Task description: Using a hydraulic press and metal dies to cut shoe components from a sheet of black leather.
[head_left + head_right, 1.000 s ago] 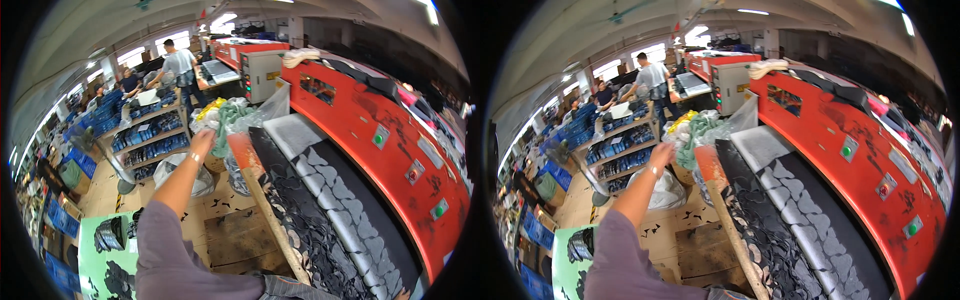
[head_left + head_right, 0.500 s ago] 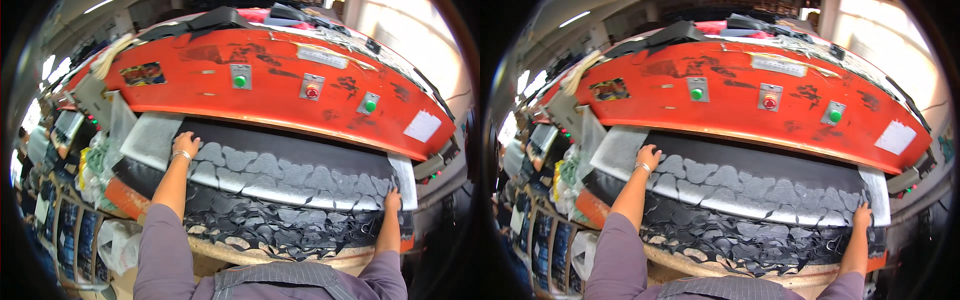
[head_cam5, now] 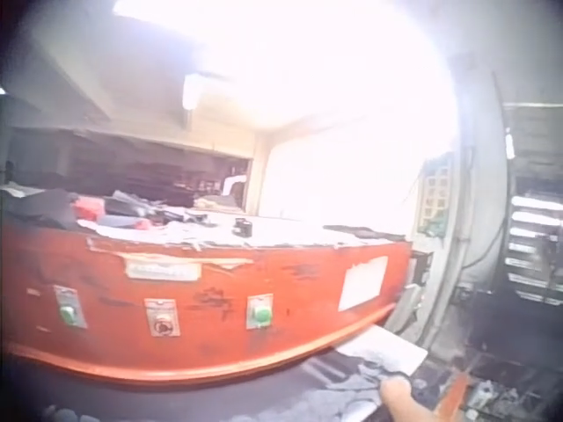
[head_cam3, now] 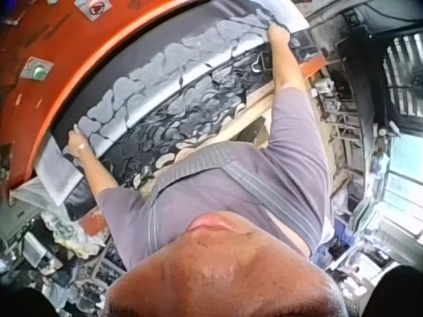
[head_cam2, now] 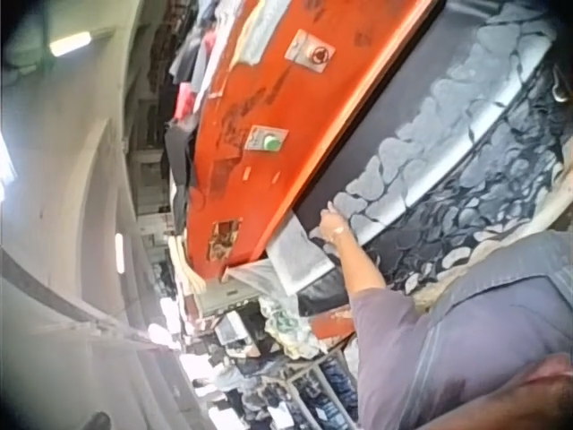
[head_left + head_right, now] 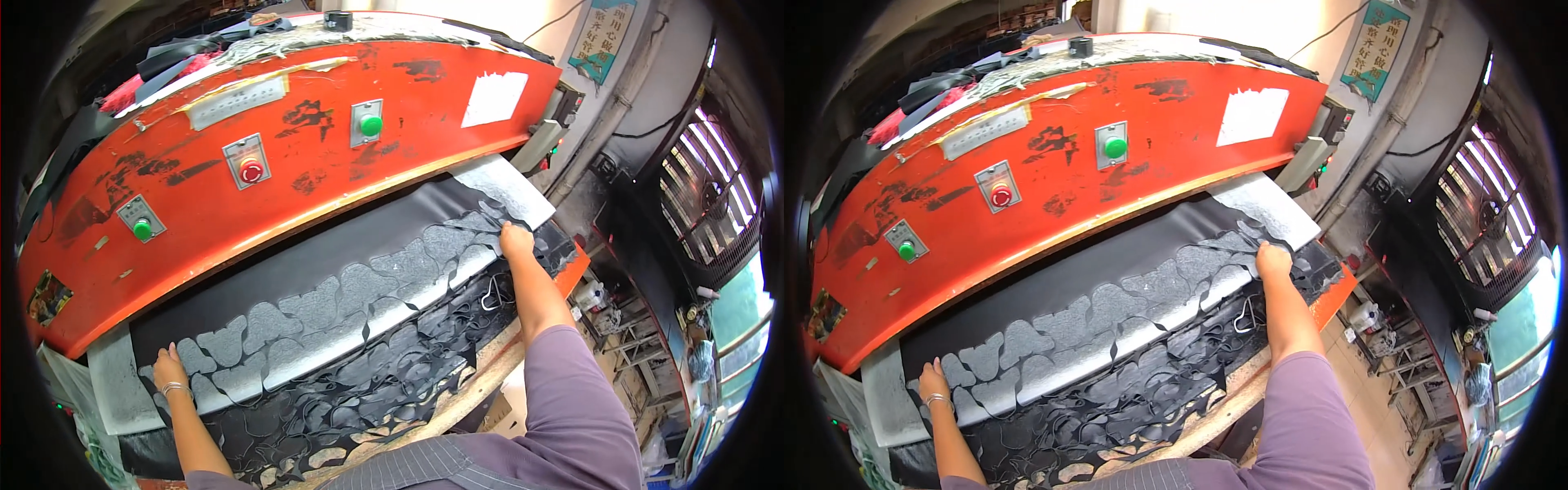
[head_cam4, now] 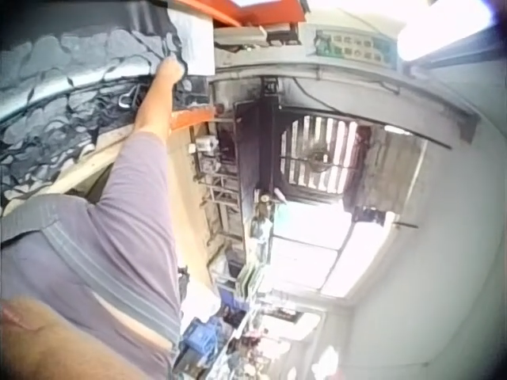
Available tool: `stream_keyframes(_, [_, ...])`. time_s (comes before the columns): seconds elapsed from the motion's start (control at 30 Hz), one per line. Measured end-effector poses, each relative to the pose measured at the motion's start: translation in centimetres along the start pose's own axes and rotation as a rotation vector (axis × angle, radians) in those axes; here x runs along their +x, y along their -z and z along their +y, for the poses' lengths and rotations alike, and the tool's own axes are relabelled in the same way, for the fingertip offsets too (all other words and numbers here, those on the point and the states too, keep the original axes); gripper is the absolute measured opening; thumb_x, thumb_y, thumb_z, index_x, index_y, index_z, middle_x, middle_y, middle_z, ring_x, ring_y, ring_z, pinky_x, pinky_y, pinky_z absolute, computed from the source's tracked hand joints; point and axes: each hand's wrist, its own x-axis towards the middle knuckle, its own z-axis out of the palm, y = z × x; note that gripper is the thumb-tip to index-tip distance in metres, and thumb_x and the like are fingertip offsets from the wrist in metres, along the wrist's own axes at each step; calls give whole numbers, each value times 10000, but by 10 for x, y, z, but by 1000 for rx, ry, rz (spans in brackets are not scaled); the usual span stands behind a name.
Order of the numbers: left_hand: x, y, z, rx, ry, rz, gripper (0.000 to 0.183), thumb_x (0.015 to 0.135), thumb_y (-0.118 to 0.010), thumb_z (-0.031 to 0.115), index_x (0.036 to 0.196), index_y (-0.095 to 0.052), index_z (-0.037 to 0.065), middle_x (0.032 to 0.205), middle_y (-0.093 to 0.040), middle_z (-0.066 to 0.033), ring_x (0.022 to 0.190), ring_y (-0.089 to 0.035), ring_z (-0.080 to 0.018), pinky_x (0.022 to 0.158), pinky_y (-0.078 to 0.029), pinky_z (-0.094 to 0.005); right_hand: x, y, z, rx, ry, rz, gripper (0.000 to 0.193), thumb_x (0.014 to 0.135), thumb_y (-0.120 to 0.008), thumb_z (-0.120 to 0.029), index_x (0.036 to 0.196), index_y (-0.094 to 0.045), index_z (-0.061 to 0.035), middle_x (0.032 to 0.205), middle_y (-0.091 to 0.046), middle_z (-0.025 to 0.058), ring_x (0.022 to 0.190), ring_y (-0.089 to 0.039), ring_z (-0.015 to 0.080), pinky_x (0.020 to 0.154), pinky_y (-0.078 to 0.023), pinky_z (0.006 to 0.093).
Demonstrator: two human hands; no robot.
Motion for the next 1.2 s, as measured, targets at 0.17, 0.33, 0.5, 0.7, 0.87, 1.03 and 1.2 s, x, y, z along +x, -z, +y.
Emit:
stream_keyframes(0.17, [-5,-4,-9,-40,-66,-29,443,969,-436,431,863,-615,40,863,-666,-231,833,-635,-427,703,-494,-526,1,5,12,5,-24,59,281,938,-385,-193,900,-610,-28,795,-688,179,746,-689,353,655,-546,467])
stream_keyframes(0.33, [-34,0,-7,-32,-93,-38,441,969,-438,425,860,-614,36,849,-656,-238,817,-624,-436,688,-485,-530,-18,2,39,54,-85,9,233,914,-400,-182,959,-568,-27,848,-686,204,788,-685,372,684,-538,487])
stream_keyframes(0.5, [-49,3,-23,-55,-143,-41,435,970,-443,418,849,-610,34,821,-650,-229,788,-609,-449,666,-469,-530,-24,5,47,89,-196,-143,250,925,-375,-189,1010,-556,-39,923,-682,215,900,-670,374,765,-522,493])
stream_keyframes(0.7, [-101,9,-19,-78,-162,-20,422,972,-454,395,850,-613,22,825,-640,-239,775,-602,-451,663,-462,-520,-27,2,68,98,-270,-160,272,934,-360,-190,1015,-566,-32,954,-678,223,917,-665,384,775,-520,496])
stream_keyframes(0.87, [-116,3,-26,-160,-92,-22,432,975,-449,407,841,-594,23,835,-643,-239,790,-599,-463,655,-450,-519,-34,-11,85,108,-285,-164,272,926,-364,-184,1040,-574,-55,947,-689,205,909,-671,385,786,-518,505])
stream_keyframes(1.03, [-130,6,-21,-227,-19,-168,356,954,-514,345,1126,-538,34,1107,-593,-262,1039,-553,-428,821,-441,-464,-50,11,94,285,-234,46,342,870,-620,-321,1097,-577,-68,1085,-596,168,1043,-562,358,865,-472,447])
stream_keyframes(1.2, [-191,8,-62,-216,-206,-91,785,864,-617,290,1469,-213,-5,1411,-385,-265,1294,-377,-418,1050,-340,-448,-121,46,56,599,342,178,394,829,-679,-319,1100,-587,-47,1099,-582,172,1034,-557,355,877,-460,443])
